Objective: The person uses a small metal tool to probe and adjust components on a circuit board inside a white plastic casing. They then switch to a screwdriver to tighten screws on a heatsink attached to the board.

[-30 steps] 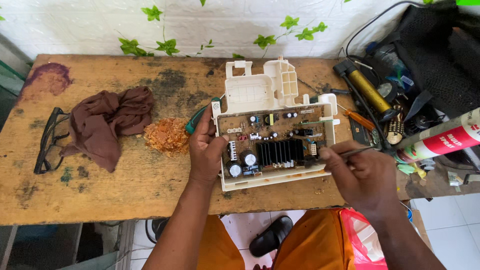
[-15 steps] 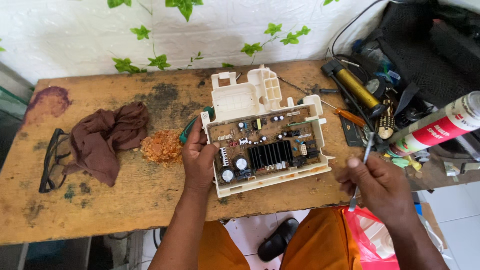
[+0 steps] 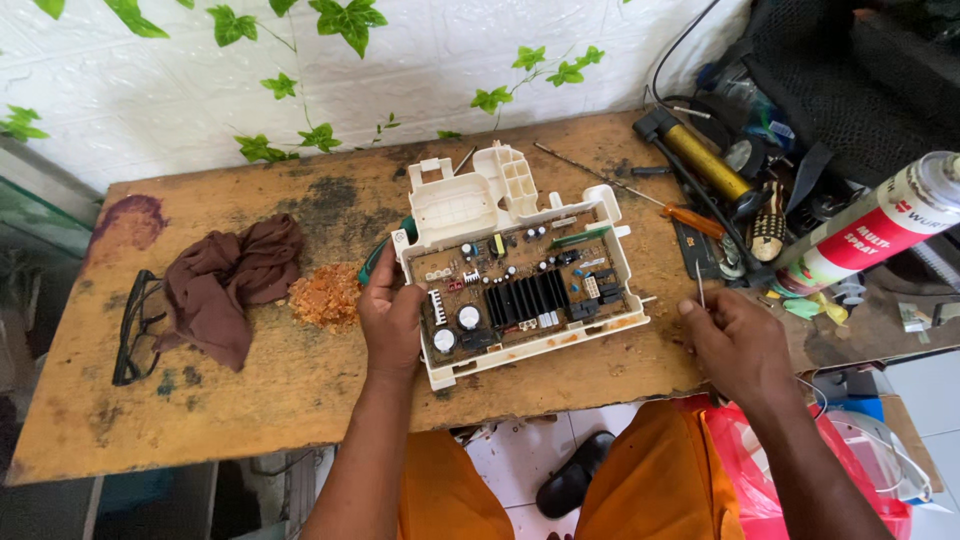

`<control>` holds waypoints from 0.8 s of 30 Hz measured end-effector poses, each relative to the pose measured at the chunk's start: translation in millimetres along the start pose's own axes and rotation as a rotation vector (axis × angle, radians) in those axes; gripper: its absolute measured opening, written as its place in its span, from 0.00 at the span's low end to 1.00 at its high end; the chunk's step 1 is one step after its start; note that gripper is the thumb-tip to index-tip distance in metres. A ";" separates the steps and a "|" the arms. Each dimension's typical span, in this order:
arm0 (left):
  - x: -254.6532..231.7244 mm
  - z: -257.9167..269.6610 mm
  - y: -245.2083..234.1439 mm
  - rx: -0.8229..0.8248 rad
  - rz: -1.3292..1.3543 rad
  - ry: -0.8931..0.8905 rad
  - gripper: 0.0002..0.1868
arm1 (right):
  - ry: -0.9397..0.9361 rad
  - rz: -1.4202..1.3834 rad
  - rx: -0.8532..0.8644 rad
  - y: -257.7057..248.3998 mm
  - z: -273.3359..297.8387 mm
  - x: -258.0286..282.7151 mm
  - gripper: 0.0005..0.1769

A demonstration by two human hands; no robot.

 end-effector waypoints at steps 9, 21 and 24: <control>1.3 1.6 0.7 -0.039 -0.081 -0.019 0.34 | -0.017 0.190 0.030 5.2 -7.4 6.1 0.25; -8.6 6.6 -10.0 0.006 -0.371 0.019 0.38 | 0.033 0.209 0.085 5.4 -15.0 -0.5 0.24; -14.6 6.9 -12.2 0.001 -0.556 -0.014 0.39 | 0.068 0.225 0.113 1.2 -14.7 4.0 0.25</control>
Point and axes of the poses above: each hand's wrist, its own z-axis away from the middle knuckle, its own y-axis out of the palm, x = y × z, the point moved 1 cm from there along -z, towards the middle knuckle, and after that the axes turned 2 degrees about y, right-handed, at the moved point
